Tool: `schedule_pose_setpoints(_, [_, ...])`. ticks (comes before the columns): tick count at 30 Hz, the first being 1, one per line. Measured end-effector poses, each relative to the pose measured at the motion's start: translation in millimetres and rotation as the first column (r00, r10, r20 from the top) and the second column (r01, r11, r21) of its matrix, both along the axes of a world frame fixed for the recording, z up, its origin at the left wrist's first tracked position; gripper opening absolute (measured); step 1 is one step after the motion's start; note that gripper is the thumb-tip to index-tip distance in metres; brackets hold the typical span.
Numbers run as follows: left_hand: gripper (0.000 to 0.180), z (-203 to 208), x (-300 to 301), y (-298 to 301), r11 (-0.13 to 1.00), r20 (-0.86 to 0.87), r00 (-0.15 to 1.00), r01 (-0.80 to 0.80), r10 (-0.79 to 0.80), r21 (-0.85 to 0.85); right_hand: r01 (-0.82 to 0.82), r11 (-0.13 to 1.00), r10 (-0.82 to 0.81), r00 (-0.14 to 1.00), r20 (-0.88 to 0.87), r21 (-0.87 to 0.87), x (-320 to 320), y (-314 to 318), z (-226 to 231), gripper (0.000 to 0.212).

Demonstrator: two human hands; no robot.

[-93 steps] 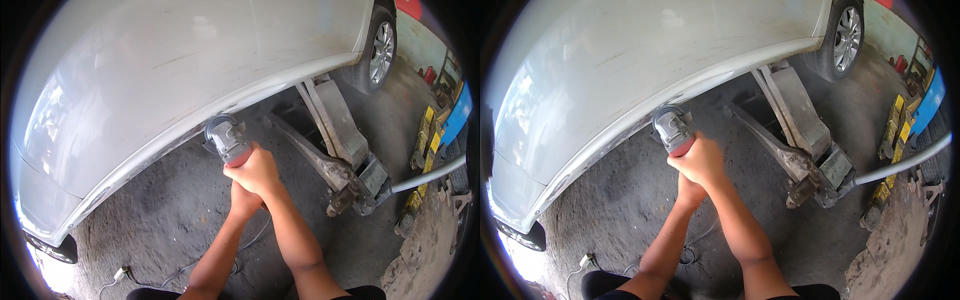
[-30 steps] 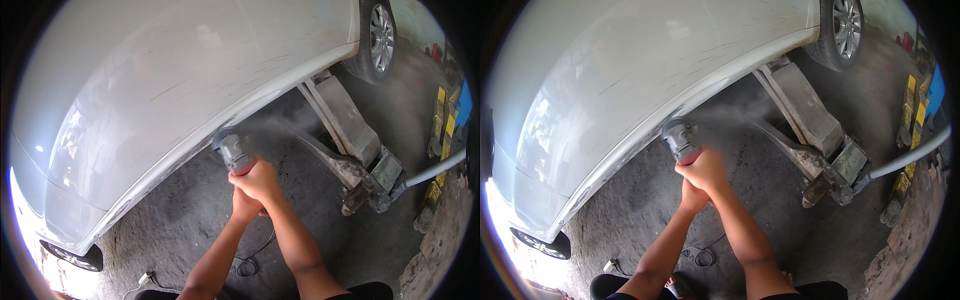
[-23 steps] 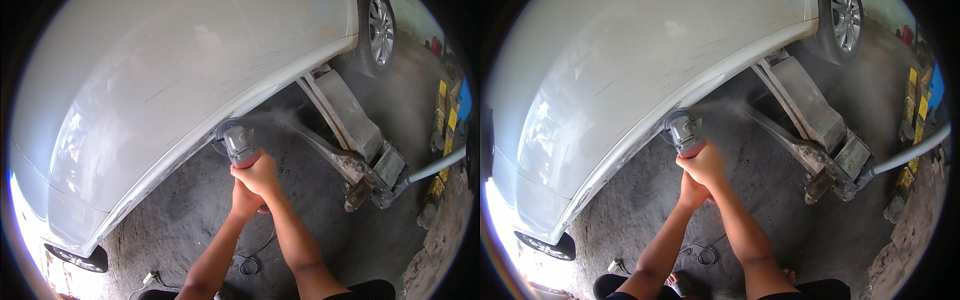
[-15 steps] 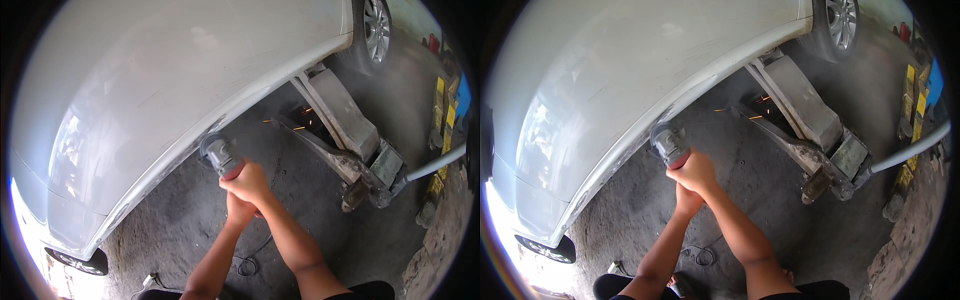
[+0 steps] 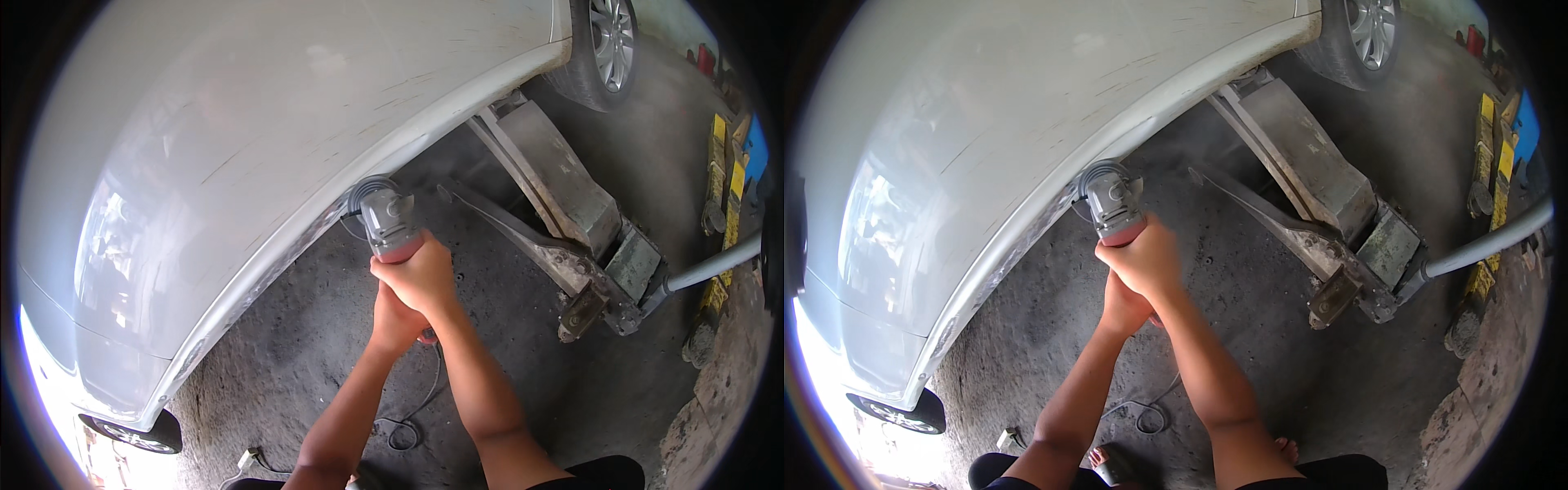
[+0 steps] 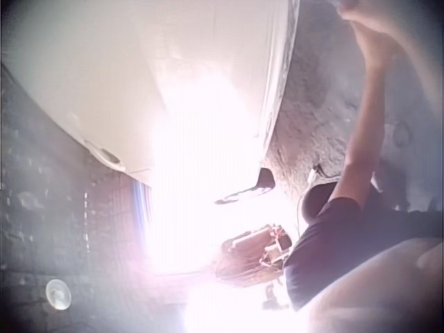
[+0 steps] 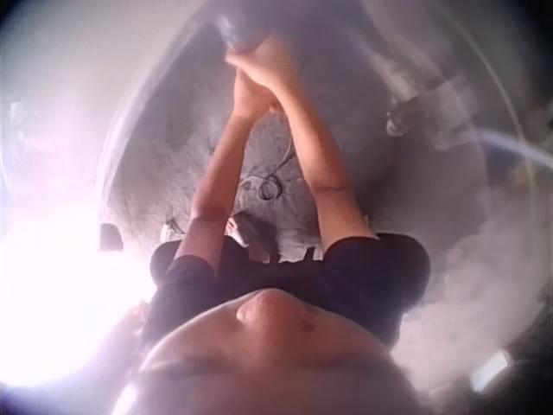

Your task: The person uses an angle grinder to remove paint and smooth the lower edge of a white car bumper. The grinder is moved steadily along the bumper's curve, producing sparks as it contacts the metal surface.

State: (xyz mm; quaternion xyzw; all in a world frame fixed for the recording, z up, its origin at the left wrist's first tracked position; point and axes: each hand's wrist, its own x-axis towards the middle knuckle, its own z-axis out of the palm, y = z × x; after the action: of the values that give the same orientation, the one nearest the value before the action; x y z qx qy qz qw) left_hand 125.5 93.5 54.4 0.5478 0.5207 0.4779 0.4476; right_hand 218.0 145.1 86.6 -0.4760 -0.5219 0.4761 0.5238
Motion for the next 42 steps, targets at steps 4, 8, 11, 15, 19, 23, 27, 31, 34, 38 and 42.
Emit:
schedule_pose_setpoints(4, [0.053, -2, 9, -6, 0.997, -0.043, 0.997, -0.055, 0.058, 0.057, -0.056, 0.998, 0.055, 0.968, 0.247, -0.002, 5, -4, 6, 0.061])
schedule_pose_setpoints(8, [0.053, -4, 9, -13, 0.997, -0.036, 0.997, -0.07, 0.071, 0.042, -0.106, 0.993, 0.113, 0.968, 0.225, -0.042, 3, -9, 10, 0.063])
schedule_pose_setpoints(11, [0.056, -7, 10, 3, 0.999, -0.073, 0.997, -0.036, 0.038, 0.031, -0.01, 0.999, 0.013, 0.995, 0.096, -0.034, 14, 4, 10, 0.06])
schedule_pose_setpoints(15, [0.059, -6, 13, 4, 0.999, -0.008, 0.999, -0.052, 0.052, 0.017, -0.109, 0.994, 0.111, 0.955, 0.276, -0.021, 16, 6, 11, 0.074])
schedule_pose_setpoints(19, [0.053, -6, 12, -11, 0.996, 0.132, 0.988, -0.083, 0.078, 0.028, -0.138, 0.99, 0.144, 0.96, 0.241, -0.041, 2, -7, 10, 0.064])
schedule_pose_setpoints(23, [0.057, -3, 15, 5, 0.998, -0.089, 0.995, -0.04, 0.045, 0.049, 0.009, 1.0, -0.008, 0.996, 0.086, -0.016, 15, 7, 9, 0.056])
schedule_pose_setpoints(27, [0.053, 2, 22, 2, 0.998, -0.111, 0.993, -0.035, 0.042, 0.059, -0.041, 0.999, 0.044, 0.977, 0.21, -0.018, 20, 6, 14, 0.06])
schedule_pose_setpoints(31, [0.051, 0, 17, -9, 0.995, 0.036, 0.995, -0.088, 0.09, -0.038, -0.138, 0.989, 0.147, 0.964, 0.223, -0.056, 10, -3, 10, 0.061])
schedule_pose_setpoints(34, [0.049, -2, 19, 1, 0.998, -0.025, 0.998, -0.056, 0.057, 0.038, -0.056, 0.998, 0.06, 0.992, 0.107, -0.042, 18, 5, 11, 0.057])
schedule_pose_setpoints(38, [0.058, 9, 28, 12, 0.999, -0.007, 1.0, -0.031, 0.031, -0.011, -0.016, 0.999, 0.02, 0.992, 0.127, -0.028, 25, 13, 13, 0.062])
schedule_pose_setpoints(42, [0.054, -7, 13, -6, 0.983, 0.002, 0.998, -0.065, 0.066, 0.172, -0.136, 0.989, 0.145, 0.951, 0.273, -0.05, 10, -3, 17, 0.07])
